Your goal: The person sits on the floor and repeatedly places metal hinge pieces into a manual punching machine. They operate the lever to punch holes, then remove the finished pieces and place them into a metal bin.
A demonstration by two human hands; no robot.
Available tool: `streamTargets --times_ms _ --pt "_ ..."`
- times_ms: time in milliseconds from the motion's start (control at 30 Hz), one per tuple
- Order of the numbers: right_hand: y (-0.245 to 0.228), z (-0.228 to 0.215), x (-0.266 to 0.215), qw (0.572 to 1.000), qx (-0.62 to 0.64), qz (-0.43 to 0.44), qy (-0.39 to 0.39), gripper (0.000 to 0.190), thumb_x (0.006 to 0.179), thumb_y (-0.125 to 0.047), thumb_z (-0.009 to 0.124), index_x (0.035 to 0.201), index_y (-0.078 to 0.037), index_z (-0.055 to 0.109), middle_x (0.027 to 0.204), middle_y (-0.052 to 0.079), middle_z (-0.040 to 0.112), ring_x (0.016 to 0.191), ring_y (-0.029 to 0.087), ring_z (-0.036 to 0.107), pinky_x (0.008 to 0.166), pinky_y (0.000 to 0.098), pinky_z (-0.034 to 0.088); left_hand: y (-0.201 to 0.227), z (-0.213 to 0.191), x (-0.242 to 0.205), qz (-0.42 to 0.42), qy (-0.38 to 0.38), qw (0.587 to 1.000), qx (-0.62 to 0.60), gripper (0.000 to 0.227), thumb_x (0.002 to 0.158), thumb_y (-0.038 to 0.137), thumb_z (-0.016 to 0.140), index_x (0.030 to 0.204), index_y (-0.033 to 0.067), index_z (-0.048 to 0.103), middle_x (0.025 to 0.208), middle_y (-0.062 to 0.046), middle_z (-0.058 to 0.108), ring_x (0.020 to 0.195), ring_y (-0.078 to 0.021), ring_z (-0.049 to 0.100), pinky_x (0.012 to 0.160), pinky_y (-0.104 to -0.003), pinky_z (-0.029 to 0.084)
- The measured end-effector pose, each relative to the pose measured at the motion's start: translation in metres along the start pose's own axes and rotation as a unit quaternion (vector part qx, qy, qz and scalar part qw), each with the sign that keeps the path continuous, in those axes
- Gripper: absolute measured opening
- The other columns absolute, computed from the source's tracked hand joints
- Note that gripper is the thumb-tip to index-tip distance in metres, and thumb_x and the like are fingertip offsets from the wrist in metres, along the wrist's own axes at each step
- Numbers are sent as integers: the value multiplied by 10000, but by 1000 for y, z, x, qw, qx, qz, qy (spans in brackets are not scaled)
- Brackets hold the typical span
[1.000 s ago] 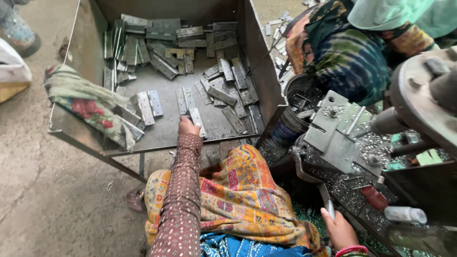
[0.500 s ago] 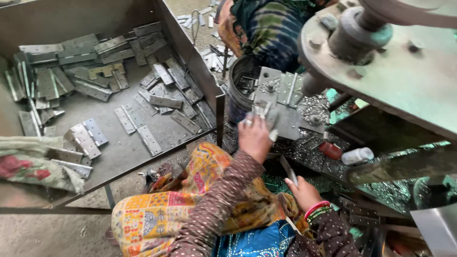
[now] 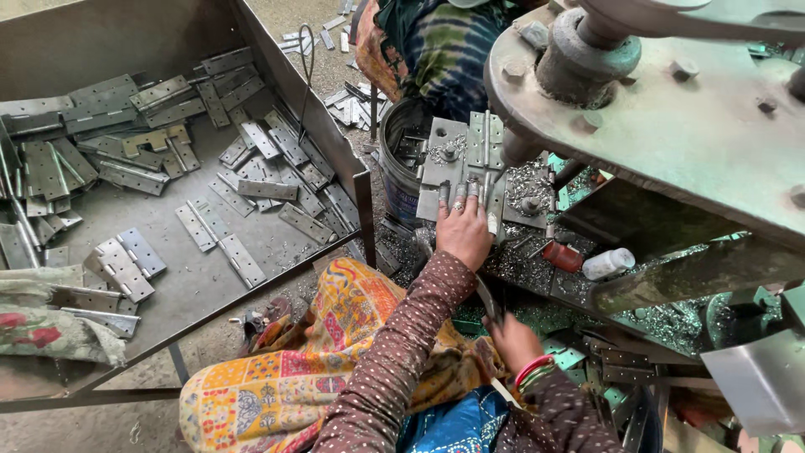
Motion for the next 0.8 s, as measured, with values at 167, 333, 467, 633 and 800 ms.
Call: streamTargets --times_ms 167,333,467,633,800 --pt "6 44 -4 995 37 -65 68 484 965 -512 507 1096 -49 563 829 260 710 802 484 677 700 554 524 -8 -8 -25 28 30 999 1 354 954 202 528 1214 23 686 1414 -145 597 1396 -298 513 1214 -516 313" --pt "34 21 27 990 -130 58 4 493 953 -573 538 1033 -88 574 872 210 730 801 424 713 726 521 557 -11 -15 -6 73 91 992 37 383 872 170 530 1185 29 702 1414 -154 580 1379 -288 501 1219 -539 255" --pt "31 33 9 999 3 -25 23 474 964 -518 506 1072 -58 558 848 229 726 759 439 720 683 532 560 -12 5 7 35 -29 998 46 317 975 191 496 1154 35 705 1441 -165 550 1346 -321 500 1232 -538 203" --pt "16 51 6 992 89 -73 41 537 929 -508 523 1159 -23 514 811 255 713 772 478 703 658 556 547 -15 -9 -4 53 1 999 -14 313 996 157 513 1209 35 707 1450 -153 572 1391 -297 505 1267 -514 215" --pt "38 18 25 998 -62 -27 12 560 993 -575 546 1035 -20 607 816 248 715 811 458 712 701 540 545 -11 2 6 51 -15 998 35 229 901 182 579 1038 121 752 1489 -130 526 1405 -284 453 1201 -500 231"
Point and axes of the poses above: each hand's wrist, its own x-axis towards the middle knuckle, its own z-axis out of the palm, y = z × x, the point moved 5 cm from there along x, towards the middle knuckle
